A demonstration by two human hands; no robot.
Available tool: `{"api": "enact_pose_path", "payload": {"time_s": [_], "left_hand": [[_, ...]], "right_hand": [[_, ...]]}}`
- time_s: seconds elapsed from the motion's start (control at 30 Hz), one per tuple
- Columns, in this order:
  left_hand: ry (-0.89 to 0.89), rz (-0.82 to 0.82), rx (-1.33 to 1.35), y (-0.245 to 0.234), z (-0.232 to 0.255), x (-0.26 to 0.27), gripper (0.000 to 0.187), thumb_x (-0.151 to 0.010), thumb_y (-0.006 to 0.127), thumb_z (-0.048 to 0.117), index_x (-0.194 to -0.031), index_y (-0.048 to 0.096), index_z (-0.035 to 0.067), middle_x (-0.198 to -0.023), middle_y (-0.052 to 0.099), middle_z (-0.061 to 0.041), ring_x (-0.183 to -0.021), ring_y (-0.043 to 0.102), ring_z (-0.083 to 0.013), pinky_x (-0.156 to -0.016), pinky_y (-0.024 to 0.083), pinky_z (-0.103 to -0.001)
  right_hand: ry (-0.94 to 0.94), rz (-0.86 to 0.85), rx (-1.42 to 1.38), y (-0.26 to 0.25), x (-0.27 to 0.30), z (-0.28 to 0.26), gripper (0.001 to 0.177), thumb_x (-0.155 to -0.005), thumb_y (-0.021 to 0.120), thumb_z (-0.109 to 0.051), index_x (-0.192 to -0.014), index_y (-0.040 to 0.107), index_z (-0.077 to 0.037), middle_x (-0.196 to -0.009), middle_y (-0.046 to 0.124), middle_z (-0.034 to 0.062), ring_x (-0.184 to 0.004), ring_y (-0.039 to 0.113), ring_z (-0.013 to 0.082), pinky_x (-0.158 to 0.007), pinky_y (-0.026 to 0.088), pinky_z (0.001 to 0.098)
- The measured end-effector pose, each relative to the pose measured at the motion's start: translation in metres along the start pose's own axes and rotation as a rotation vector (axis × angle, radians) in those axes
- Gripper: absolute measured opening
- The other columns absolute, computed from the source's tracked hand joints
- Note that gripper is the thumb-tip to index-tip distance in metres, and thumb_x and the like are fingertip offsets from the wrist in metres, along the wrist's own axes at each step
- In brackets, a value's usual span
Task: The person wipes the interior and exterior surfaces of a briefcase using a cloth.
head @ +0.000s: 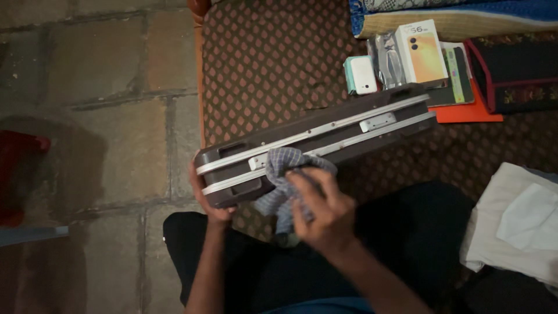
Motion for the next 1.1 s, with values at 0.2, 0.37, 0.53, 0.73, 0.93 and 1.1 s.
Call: {"api": "enact_pose_path", "payload": {"time_s": [0.2,0.37,0.53,0.73,0.93,1.1], "left_hand": [[0.005,-0.024,0.017,0.001,-0.001,0.0,0.133,-0.076,0.069,0.086,-0.16,0.024,-0.005,-0.161,0.039,-0.022,-0.147,0.046,-0.0332,-0.123,0.042,-0.047],[-0.013,-0.038,0.059,0.006,0.004,-0.006,0.13,-0.078,0.065,0.087,-0.162,0.026,-0.004,-0.159,0.042,-0.019,-0.148,0.047,-0.0312,-0.124,0.041,-0.046],[-0.042,0.004,0.105,-0.003,-0.021,0.008,0.135,-0.078,0.065,0.088,-0.164,0.018,-0.005,-0.159,0.04,-0.019,-0.147,0.045,-0.0308,-0.123,0.04,-0.046],[-0.064,0.018,0.089,-0.007,-0.042,0.007,0.135,-0.077,0.067,0.087,-0.163,0.02,-0.005,-0.162,0.036,-0.02,-0.149,0.041,-0.0313,-0.125,0.037,-0.048],[-0.153,-0.088,0.036,0.022,0.028,-0.027,0.136,-0.075,0.06,0.094,-0.164,0.024,-0.003,-0.162,0.038,-0.02,-0.148,0.043,-0.032,-0.123,0.037,-0.047],[-0.182,-0.005,0.079,0.036,0.05,-0.038,0.129,-0.08,0.045,0.098,-0.159,0.033,-0.004,-0.155,0.042,-0.019,-0.146,0.045,-0.0322,-0.124,0.038,-0.046]], "right_hand": [[-0.042,0.187,0.271,-0.053,-0.014,0.065,0.031,-0.092,0.063,-0.004,-0.123,0.067,-0.006,-0.127,0.065,0.0148,-0.112,0.07,0.0353,-0.089,0.061,0.0419],[-0.028,0.26,0.137,-0.029,-0.013,0.036,0.034,-0.094,0.068,-0.008,-0.127,0.063,-0.007,-0.131,0.055,0.0157,-0.113,0.066,0.0396,-0.092,0.058,0.0471],[-0.102,-0.006,-0.081,0.012,-0.009,-0.018,0.048,-0.08,0.072,-0.008,-0.127,0.069,-0.01,-0.129,0.059,0.018,-0.102,0.068,0.035,-0.082,0.06,0.0438],[-0.06,0.166,0.162,-0.022,-0.023,0.035,0.043,-0.087,0.067,-0.004,-0.13,0.065,-0.008,-0.138,0.056,0.0189,-0.124,0.063,0.0409,-0.101,0.056,0.0464],[-0.063,0.259,0.086,0.014,-0.019,0.008,0.055,-0.081,0.066,-0.009,-0.136,0.061,-0.006,-0.139,0.046,0.0248,-0.128,0.052,0.0452,-0.107,0.047,0.0503],[-0.064,0.149,-0.02,0.033,-0.013,0.01,0.046,-0.091,0.072,-0.014,-0.136,0.066,-0.01,-0.138,0.051,0.0231,-0.13,0.055,0.04,-0.108,0.049,0.0475]]}}
Point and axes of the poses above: each hand's wrist, its own x-axis away from the middle knuckle, its own y-axis out of the palm, z = x × y, the point moved 2 cm from there along -x, towards the middle knuckle
